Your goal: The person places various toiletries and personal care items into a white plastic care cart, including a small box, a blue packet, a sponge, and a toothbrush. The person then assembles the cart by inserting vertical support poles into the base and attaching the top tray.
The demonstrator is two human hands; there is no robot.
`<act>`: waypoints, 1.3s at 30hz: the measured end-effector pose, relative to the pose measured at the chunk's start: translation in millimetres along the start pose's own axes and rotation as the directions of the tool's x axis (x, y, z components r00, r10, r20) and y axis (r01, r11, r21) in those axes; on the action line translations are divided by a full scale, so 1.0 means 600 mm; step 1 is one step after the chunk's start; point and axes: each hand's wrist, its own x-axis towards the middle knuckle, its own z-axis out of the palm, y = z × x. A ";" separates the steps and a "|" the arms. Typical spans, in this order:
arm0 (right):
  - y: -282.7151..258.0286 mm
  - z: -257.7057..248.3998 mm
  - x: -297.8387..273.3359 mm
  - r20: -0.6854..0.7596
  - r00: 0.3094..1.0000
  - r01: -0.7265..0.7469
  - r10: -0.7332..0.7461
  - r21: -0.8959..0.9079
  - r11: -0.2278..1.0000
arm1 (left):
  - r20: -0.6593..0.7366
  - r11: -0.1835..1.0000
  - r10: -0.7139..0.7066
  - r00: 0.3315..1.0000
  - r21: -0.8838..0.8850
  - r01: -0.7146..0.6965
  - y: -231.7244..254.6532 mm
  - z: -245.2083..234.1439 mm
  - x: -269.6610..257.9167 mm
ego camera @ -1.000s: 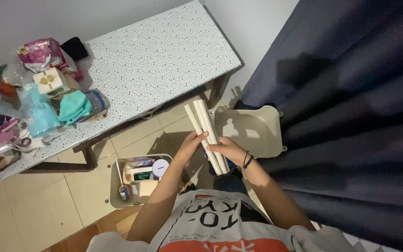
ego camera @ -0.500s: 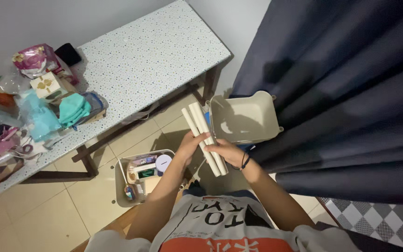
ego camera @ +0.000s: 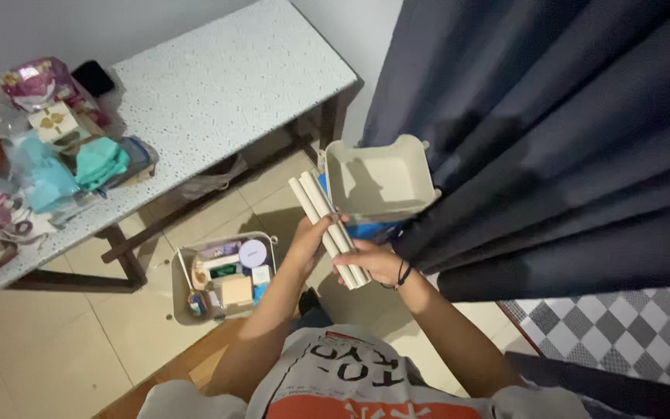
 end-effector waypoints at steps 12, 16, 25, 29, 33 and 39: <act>0.096 0.015 -0.072 -0.124 0.989 0.046 -0.081 -0.259 0.965 | -0.077 0.983 -0.070 0.995 -0.176 0.055 -0.113 0.025 -0.048; 0.117 -0.003 -0.041 -0.139 0.987 0.030 -0.085 -0.358 0.933 | -0.138 0.984 -0.025 0.990 -0.179 0.000 -0.136 0.019 -0.021; 0.085 -0.127 0.024 -0.283 0.956 -0.006 -0.082 -0.296 0.955 | -0.212 0.994 0.004 0.977 -0.105 -0.026 -0.081 -0.045 0.099; 0.052 -0.202 0.045 -0.402 0.914 -0.098 -0.049 -0.338 0.936 | -0.252 0.998 -0.059 0.966 -0.042 0.050 -0.044 -0.079 0.151; 0.042 -0.293 0.068 -0.506 0.860 -0.033 -0.065 -0.181 0.983 | -0.236 0.993 -0.066 0.970 -0.113 0.040 -0.031 -0.118 0.214; 0.034 -0.426 0.116 -0.743 0.652 0.024 -0.149 -0.176 0.984 | -0.289 0.997 -0.073 0.954 -0.006 0.075 -0.065 -0.205 0.306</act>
